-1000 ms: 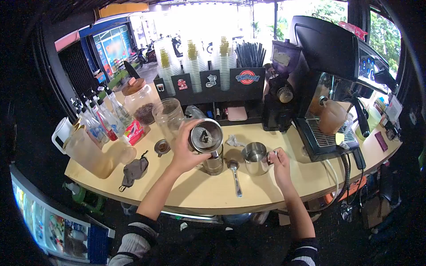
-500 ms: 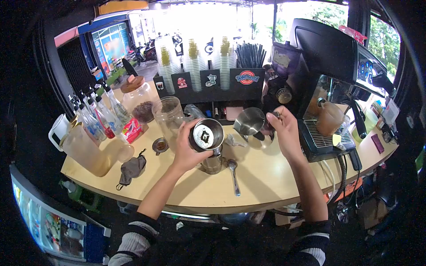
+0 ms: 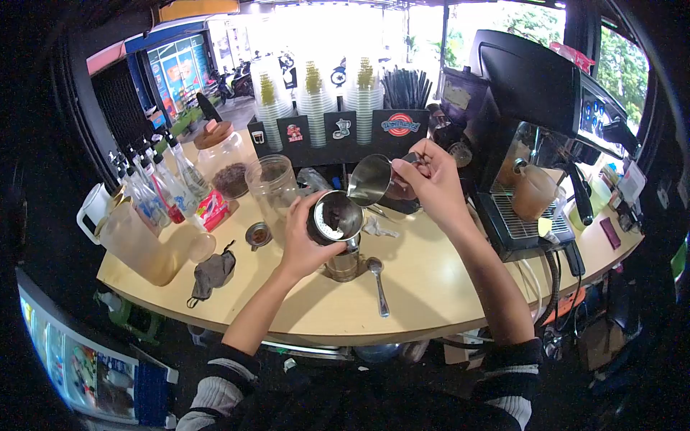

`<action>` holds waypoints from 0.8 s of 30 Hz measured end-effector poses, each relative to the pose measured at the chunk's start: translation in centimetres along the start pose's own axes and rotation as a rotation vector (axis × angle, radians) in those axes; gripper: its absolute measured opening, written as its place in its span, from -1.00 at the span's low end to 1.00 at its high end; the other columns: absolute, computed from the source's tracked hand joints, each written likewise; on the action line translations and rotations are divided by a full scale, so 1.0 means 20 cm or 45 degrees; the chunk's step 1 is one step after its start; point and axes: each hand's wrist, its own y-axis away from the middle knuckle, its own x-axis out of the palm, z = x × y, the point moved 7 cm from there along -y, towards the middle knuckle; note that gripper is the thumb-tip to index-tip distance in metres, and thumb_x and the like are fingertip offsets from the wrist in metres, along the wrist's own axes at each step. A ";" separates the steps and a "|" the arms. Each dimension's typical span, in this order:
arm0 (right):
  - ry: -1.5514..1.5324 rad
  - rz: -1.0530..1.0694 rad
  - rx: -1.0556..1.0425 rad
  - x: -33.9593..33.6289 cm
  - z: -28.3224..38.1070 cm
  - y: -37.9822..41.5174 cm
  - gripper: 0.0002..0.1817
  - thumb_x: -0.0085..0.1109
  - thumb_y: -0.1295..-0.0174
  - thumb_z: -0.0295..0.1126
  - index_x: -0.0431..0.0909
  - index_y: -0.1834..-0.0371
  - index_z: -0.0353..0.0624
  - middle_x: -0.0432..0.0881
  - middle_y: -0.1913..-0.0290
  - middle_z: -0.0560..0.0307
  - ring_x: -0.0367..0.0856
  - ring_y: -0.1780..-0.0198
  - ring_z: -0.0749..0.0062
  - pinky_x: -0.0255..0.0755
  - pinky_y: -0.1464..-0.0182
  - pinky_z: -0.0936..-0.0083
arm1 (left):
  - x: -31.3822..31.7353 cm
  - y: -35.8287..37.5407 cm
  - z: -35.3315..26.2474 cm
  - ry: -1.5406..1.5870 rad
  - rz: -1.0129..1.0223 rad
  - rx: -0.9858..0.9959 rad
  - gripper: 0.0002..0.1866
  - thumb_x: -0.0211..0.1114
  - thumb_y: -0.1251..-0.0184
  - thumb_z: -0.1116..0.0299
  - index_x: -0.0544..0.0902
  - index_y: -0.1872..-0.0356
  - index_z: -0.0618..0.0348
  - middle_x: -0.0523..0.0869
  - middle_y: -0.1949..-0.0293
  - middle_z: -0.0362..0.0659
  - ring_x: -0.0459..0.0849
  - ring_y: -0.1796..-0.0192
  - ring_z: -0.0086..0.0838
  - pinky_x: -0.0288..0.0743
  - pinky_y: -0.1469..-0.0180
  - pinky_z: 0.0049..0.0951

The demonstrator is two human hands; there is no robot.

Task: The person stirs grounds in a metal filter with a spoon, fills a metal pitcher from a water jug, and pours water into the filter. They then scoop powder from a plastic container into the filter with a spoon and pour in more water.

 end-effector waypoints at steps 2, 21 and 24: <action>0.027 -0.002 -0.007 0.02 0.01 -0.01 -0.80 0.18 -0.23 -0.50 0.31 0.44 -0.15 0.48 0.53 0.33 0.41 0.50 0.78 0.31 0.49 0.76 | 0.00 0.00 0.00 -0.009 -0.002 0.020 -0.12 0.52 0.38 0.27 0.39 -0.17 0.09 0.56 -0.08 -0.13 0.44 -0.20 -0.21 -0.01 -0.41 -0.05; 0.176 -0.042 -0.104 0.07 0.03 -0.05 -0.77 0.23 -0.14 -0.52 0.31 0.47 -0.18 0.25 0.54 0.40 0.18 0.50 0.80 0.13 0.46 0.73 | 0.00 0.01 0.00 -0.004 0.011 -0.020 -0.12 0.52 0.41 0.29 0.40 -0.17 0.07 0.54 -0.09 -0.12 0.39 -0.22 -0.14 0.01 -0.40 -0.08; 0.218 -0.052 -0.116 0.05 0.01 -0.07 -0.77 0.24 -0.13 -0.51 0.32 0.47 -0.18 0.24 0.54 0.40 0.17 0.48 0.79 0.13 0.45 0.73 | 0.00 0.02 0.01 -0.017 0.018 -0.047 -0.11 0.52 0.42 0.30 0.39 -0.18 0.08 0.53 -0.10 -0.11 0.34 -0.25 -0.12 0.02 -0.40 -0.09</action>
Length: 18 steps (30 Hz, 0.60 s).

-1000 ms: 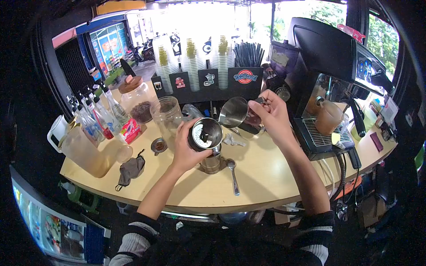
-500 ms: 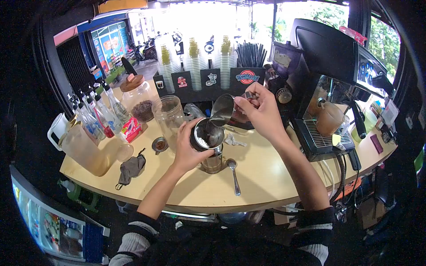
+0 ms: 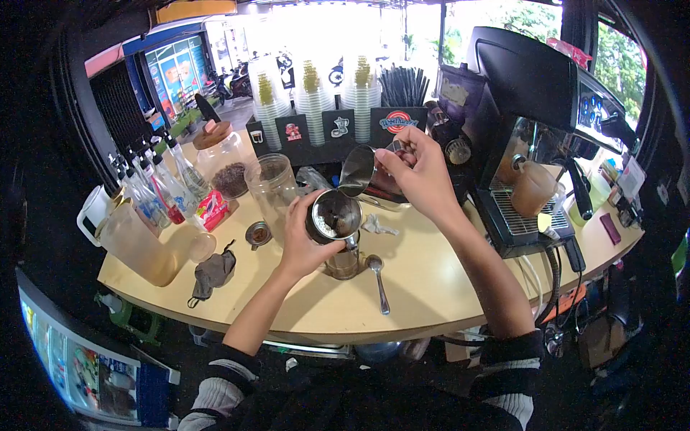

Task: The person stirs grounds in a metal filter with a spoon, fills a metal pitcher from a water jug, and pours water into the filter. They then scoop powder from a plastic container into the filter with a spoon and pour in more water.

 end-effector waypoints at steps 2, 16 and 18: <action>0.035 -0.006 -0.008 0.00 0.00 0.00 -0.77 0.25 -0.13 -0.51 0.32 0.46 -0.18 0.24 0.54 0.40 0.18 0.48 0.78 0.14 0.45 0.73 | 0.01 0.00 0.02 0.004 -0.002 -0.027 -0.10 0.52 0.43 0.30 0.39 -0.19 0.07 0.52 -0.11 -0.09 0.29 -0.27 -0.09 0.05 -0.39 -0.10; -0.030 0.056 -0.001 0.08 0.09 -0.01 -0.81 0.27 -0.11 -0.50 0.39 0.43 -0.22 0.30 0.58 0.39 0.21 0.49 0.79 0.17 0.47 0.73 | 0.05 -0.01 0.08 0.600 0.068 -0.310 -0.13 0.54 0.28 0.42 0.35 -0.22 0.28 0.53 -0.10 -0.05 0.51 -0.14 -0.39 0.31 -0.26 -0.38; 0.001 0.040 -0.032 0.08 0.08 -0.03 -0.81 0.28 -0.11 -0.49 0.40 0.43 -0.23 0.30 0.58 0.39 0.20 0.50 0.78 0.15 0.47 0.72 | 0.05 -0.01 0.08 0.591 0.080 -0.315 -0.13 0.54 0.28 0.42 0.35 -0.22 0.28 0.53 -0.10 -0.04 0.51 -0.15 -0.39 0.31 -0.26 -0.38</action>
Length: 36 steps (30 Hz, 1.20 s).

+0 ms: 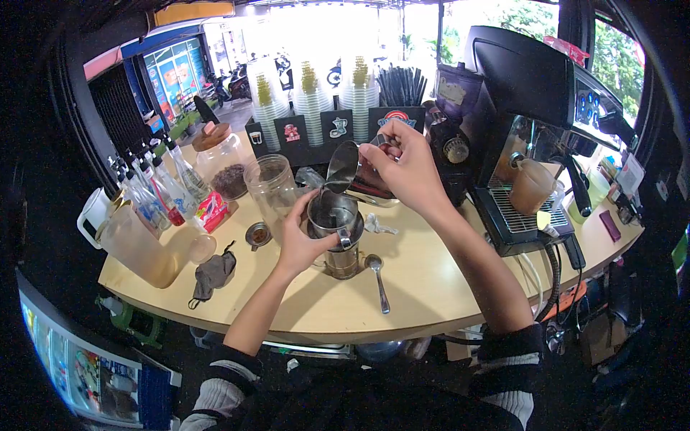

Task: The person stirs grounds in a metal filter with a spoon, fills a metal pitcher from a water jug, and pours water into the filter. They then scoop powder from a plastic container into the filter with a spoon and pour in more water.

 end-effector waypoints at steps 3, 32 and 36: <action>0.041 -0.029 -0.043 -0.01 -0.03 -0.02 -0.80 0.28 -0.10 -0.48 0.40 0.42 -0.24 0.29 0.59 0.39 0.18 0.50 0.77 0.13 0.47 0.70 | -0.01 0.00 -0.03 -0.057 -0.032 0.079 -0.19 0.53 0.25 0.42 0.39 -0.17 0.28 0.62 0.00 -0.01 0.60 -0.06 -0.38 0.44 -0.16 -0.39; -0.430 -0.176 0.203 -0.29 -0.23 0.21 -0.83 0.18 -0.24 -0.46 0.38 0.44 -0.15 0.53 0.47 0.27 0.47 0.44 0.71 0.36 0.33 0.72 | -0.05 -0.02 -0.15 -0.739 -0.024 0.476 -0.11 0.56 0.36 0.28 0.38 -0.20 0.05 0.56 -0.12 -0.20 0.48 -0.20 -0.27 -0.01 -0.43 -0.03; -0.423 -0.267 0.250 -0.34 -0.32 0.35 -0.82 0.10 -0.27 -0.48 0.33 0.46 -0.11 0.41 0.53 0.31 0.37 0.52 0.68 0.34 0.46 0.62 | -0.05 -0.02 -0.17 -0.713 -0.003 0.493 -0.12 0.56 0.34 0.28 0.38 -0.20 0.06 0.55 -0.13 -0.19 0.47 -0.22 -0.24 -0.05 -0.45 0.01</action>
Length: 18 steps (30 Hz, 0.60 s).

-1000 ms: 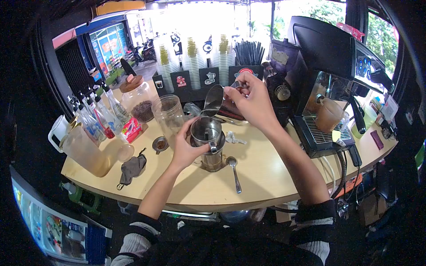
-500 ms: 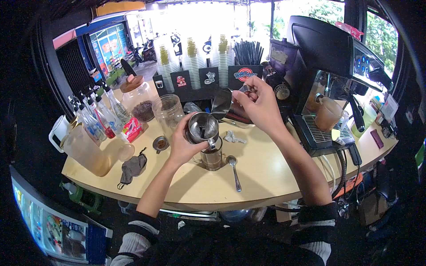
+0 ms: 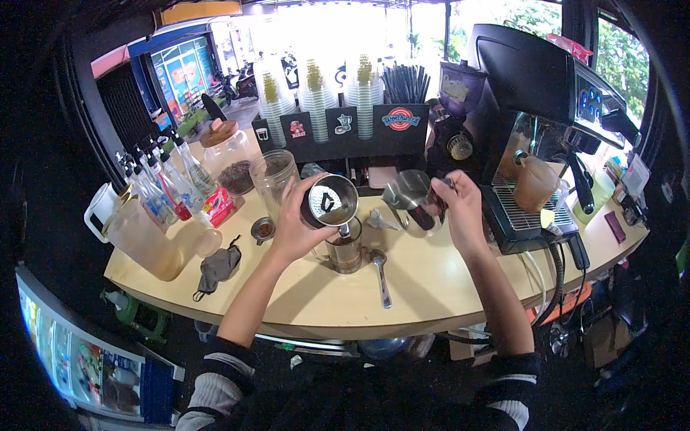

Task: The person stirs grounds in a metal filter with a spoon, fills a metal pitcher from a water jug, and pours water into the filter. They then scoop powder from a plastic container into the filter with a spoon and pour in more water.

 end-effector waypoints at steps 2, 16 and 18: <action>-0.038 -0.010 0.003 -0.12 -0.15 0.02 -0.82 0.13 -0.25 -0.49 0.34 0.47 -0.11 0.44 0.52 0.31 0.39 0.50 0.68 0.32 0.44 0.64 | -0.01 0.00 -0.01 -0.014 -0.027 0.027 -0.13 0.55 0.34 0.33 0.39 -0.19 0.08 0.55 -0.12 -0.15 0.50 -0.19 -0.25 0.09 -0.41 -0.09; -0.429 -0.264 0.144 -0.46 -0.60 0.19 -0.81 0.07 -0.18 -0.60 0.30 0.50 -0.10 0.34 0.57 0.30 0.33 0.55 0.60 0.32 0.47 0.55 | 0.06 0.01 0.12 0.691 0.029 -0.430 -0.16 0.49 0.26 0.57 0.36 -0.22 0.21 0.52 -0.12 -0.13 0.49 -0.18 -0.42 0.36 -0.24 -0.40; -0.455 -0.286 0.141 -0.50 -0.66 0.20 -0.87 0.04 -0.19 -0.56 0.33 0.45 -0.11 0.38 0.57 0.23 0.40 0.57 0.46 0.37 0.49 0.50 | 0.07 0.01 0.14 0.740 0.056 -0.457 -0.16 0.49 0.26 0.59 0.35 -0.22 0.21 0.49 -0.13 -0.12 0.47 -0.20 -0.41 0.32 -0.27 -0.41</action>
